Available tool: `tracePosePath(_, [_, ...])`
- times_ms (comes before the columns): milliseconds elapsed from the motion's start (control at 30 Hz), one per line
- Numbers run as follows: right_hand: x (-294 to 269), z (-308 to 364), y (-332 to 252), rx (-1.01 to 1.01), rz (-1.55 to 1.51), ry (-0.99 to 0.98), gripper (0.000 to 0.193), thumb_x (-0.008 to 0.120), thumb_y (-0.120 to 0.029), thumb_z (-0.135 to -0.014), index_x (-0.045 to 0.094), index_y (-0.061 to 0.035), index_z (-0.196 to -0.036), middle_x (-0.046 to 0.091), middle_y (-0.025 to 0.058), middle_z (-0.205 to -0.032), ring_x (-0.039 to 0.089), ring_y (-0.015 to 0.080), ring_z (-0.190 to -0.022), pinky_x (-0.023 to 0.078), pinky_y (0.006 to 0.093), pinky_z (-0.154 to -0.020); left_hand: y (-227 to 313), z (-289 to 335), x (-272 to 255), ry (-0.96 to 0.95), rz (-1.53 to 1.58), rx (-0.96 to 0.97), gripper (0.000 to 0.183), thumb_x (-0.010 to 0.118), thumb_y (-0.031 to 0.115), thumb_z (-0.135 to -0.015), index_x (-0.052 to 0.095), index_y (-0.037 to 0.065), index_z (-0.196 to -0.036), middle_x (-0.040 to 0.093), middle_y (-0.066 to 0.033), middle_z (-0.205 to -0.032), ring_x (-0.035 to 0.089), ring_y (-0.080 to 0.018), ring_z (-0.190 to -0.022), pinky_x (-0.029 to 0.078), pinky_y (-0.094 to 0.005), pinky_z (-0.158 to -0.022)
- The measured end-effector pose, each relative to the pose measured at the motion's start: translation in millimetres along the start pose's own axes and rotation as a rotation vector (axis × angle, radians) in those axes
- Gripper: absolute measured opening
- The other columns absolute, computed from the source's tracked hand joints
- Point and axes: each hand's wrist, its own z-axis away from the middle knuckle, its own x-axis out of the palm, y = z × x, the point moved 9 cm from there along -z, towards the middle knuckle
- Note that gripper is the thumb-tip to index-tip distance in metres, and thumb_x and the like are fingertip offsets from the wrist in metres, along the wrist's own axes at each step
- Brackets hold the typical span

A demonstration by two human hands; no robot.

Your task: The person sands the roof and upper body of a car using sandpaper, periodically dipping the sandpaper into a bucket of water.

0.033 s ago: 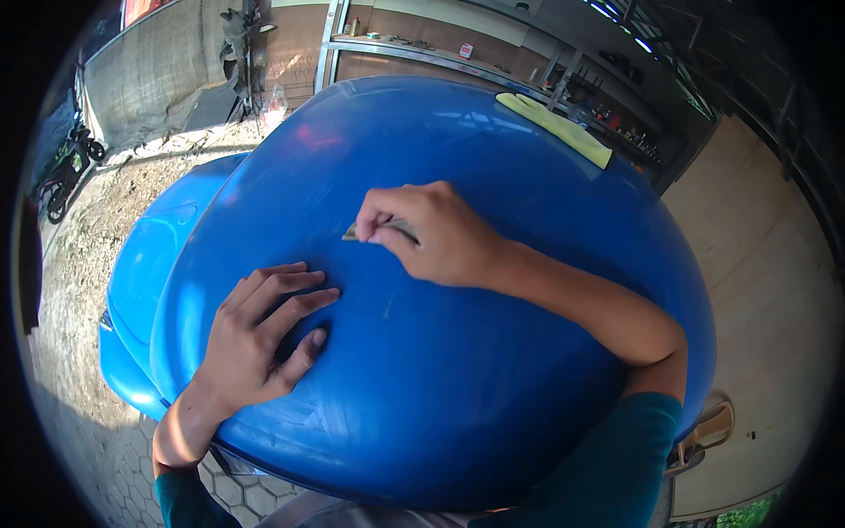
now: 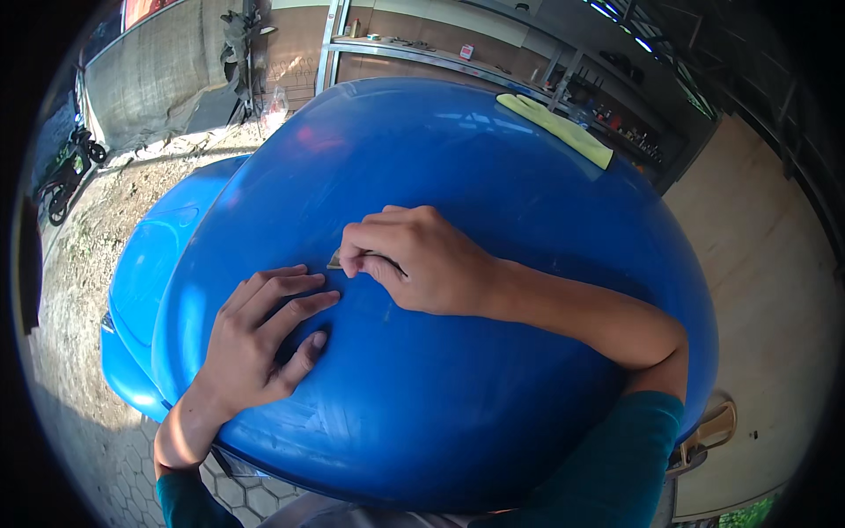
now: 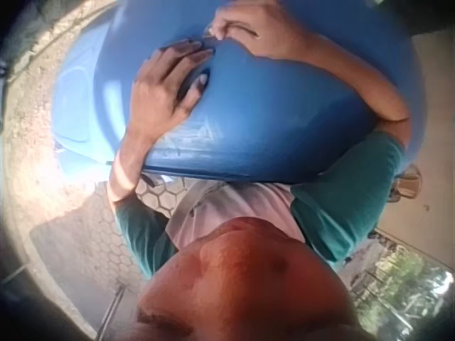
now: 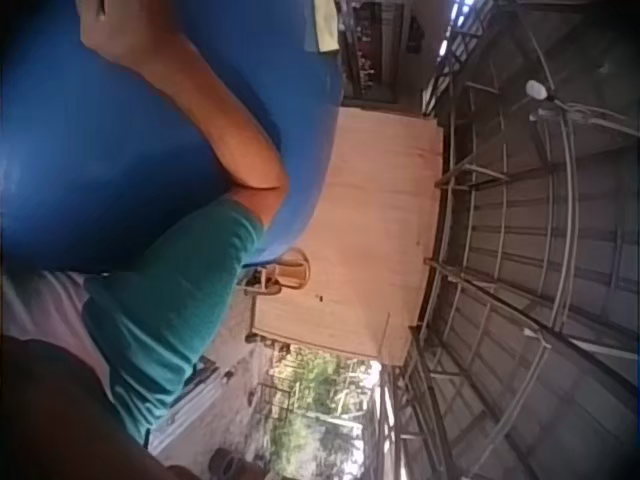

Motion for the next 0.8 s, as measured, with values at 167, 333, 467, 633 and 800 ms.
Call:
tracePosePath(167, [-112.7,30.8,170.1,0.385,0.357,0.297,0.006,0.063,0.001,-0.09,0.066,-0.0019,-0.093,0.074,0.0142,-0.089,0.073,0.0236,-0.085,0.056,0.0352,-0.071,-5.9,-10.4,-10.5,0.067,-0.115,-0.028,0.024,0.068,0.019,-0.084,0.073,0.009,-0.105,0.067,-0.0103,-0.106,0.063,-0.0312,-0.104,0.047,-0.0419,-0.093])
tracePosePath(333, [-80.9,16.5,152.3,0.315,0.264,0.296,0.011,0.058,0.006,-0.088,0.066,-0.0015,-0.087,0.073,0.0132,-0.085,0.071,0.0222,-0.074,0.055,0.0356,-0.065,-34.7,-11.1,-14.8,0.133,-0.26,-0.212,0.019,0.067,0.02,-0.087,0.071,0.008,-0.101,0.065,-0.0117,-0.105,0.06,-0.0325,-0.102,0.046,-0.0435,-0.092])
tracePosePath(467, [33.1,-11.4,-52.3,-0.267,-0.038,-0.015,0.012,0.056,0.009,-0.081,0.061,-0.0012,-0.079,0.07,0.0138,-0.079,0.07,0.0265,-0.071,0.054,0.0381,-0.064,-54.2,0.5,-29.1,0.12,-0.319,-0.351,0.02,0.064,0.021,-0.09,0.07,0.007,-0.103,0.064,-0.0137,-0.107,0.06,-0.0346,-0.103,0.046,-0.0449,-0.093])
tracePosePath(633, [-57.1,-32.7,135.6,0.276,0.259,0.227,0.014,0.055,0.007,-0.085,0.066,0.0006,-0.086,0.075,0.0194,-0.093,0.075,0.0292,-0.087,0.059,0.0381,-0.072,-67.3,-5.5,-21.3,0.154,-0.339,-0.395,0.02,0.059,0.02,-0.095,0.068,0.007,-0.106,0.063,-0.014,-0.113,0.059,-0.0355,-0.107,0.045,-0.0458,-0.094])
tracePosePath(800, [-8.1,-47.9,87.1,0.175,0.04,0.146,0.011,0.058,0.009,-0.081,0.064,0.0,-0.081,0.073,0.0147,-0.084,0.073,0.0274,-0.078,0.056,0.038,-0.068,-94.6,5.2,-27.3,0.173,-0.432,-0.447,0.02,0.057,0.022,-0.096,0.068,0.008,-0.105,0.064,-0.0126,-0.112,0.059,-0.0345,-0.106,0.046,-0.0462,-0.093])
